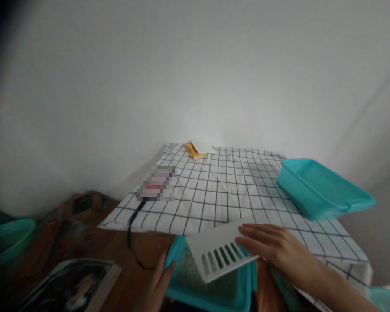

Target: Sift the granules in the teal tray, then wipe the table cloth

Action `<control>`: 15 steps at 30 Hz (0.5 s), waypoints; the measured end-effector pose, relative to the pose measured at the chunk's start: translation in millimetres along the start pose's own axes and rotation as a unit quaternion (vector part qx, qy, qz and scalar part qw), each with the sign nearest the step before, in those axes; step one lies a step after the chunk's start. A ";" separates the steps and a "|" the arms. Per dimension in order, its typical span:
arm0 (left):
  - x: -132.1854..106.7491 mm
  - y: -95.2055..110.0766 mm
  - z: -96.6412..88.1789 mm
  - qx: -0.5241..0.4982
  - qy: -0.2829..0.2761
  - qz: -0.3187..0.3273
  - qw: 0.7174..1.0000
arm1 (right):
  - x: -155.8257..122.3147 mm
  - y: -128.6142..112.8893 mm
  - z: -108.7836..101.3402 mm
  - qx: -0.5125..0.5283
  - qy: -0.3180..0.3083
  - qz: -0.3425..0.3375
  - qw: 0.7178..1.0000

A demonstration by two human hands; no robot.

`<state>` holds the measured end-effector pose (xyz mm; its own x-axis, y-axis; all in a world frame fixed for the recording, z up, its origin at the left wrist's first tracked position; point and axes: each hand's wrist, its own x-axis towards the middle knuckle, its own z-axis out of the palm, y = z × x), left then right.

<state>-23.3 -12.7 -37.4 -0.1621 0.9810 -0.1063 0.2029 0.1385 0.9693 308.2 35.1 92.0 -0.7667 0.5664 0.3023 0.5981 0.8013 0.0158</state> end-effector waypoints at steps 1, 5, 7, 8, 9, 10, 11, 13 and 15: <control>1.0 2.1 -0.7 -0.006 -0.001 0.003 1.000 | -3.1 -2.0 -2.5 0.004 -0.002 0.001 1.000; 1.9 3.2 -2.9 -0.003 -0.011 0.007 1.000 | -9.6 -2.7 -11.6 0.045 0.000 0.008 0.999; 2.1 -0.4 -2.5 0.010 -0.023 -0.001 1.000 | -9.2 2.6 -14.8 0.065 0.022 0.023 0.997; 2.2 -2.5 -2.1 0.017 -0.025 -0.002 1.000 | -8.0 7.1 -15.8 0.070 0.038 0.036 0.996; 2.2 -4.5 -1.7 0.022 -0.026 -0.002 0.999 | -6.0 13.0 -16.1 0.070 0.055 0.051 0.995; 2.0 -6.1 -1.4 0.026 -0.023 -0.001 0.999 | -2.9 20.1 -15.9 0.067 0.072 0.070 0.993; 1.5 -7.2 -1.2 0.028 -0.019 0.002 0.999 | 1.4 28.2 -15.0 0.059 0.085 0.093 0.990; -1.0 -7.3 -1.5 0.027 -0.012 0.009 1.000 | 15.1 45.6 -11.1 0.033 0.095 0.143 0.985; -4.8 -5.0 -2.0 0.027 -0.007 0.022 0.999 | 36.5 61.4 -4.6 -0.001 0.084 0.185 0.979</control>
<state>-25.5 -18.4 -41.3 -0.1386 0.9881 -0.0667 0.2613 0.1015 0.9599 318.0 104.1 108.4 -0.4488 0.7771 0.4412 0.8277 0.5476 -0.1225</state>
